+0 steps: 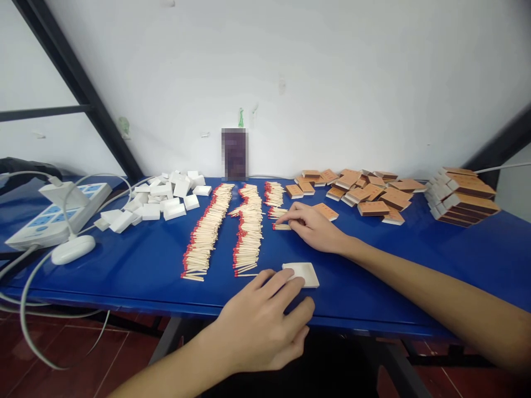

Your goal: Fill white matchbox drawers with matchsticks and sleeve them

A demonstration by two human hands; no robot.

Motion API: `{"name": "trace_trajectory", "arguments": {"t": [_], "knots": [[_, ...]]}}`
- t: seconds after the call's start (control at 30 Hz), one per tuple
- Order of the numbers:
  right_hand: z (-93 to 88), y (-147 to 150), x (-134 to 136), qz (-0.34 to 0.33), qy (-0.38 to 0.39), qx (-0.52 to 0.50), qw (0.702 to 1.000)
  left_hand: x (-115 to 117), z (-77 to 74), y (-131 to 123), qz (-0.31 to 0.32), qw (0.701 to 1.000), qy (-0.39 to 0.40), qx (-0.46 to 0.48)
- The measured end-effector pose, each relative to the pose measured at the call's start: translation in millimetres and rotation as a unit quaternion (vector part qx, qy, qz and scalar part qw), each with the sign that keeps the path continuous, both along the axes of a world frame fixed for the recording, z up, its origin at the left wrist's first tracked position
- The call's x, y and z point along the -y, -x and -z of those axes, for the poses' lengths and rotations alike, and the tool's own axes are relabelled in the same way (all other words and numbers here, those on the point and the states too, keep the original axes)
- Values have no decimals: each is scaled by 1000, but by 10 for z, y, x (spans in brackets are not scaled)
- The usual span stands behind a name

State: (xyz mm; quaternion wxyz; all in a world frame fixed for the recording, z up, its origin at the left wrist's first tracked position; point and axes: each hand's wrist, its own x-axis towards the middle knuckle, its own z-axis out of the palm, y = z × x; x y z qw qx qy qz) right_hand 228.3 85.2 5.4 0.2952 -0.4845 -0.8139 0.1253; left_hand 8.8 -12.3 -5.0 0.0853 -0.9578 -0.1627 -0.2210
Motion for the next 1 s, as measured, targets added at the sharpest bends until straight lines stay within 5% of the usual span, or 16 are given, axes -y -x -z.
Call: {"name": "trace_trajectory", "arguments": {"t": [1.0], "knots": [[42, 16, -3, 17, 11, -1, 1000, -10, -8, 0, 3, 1000, -6, 2]]}}
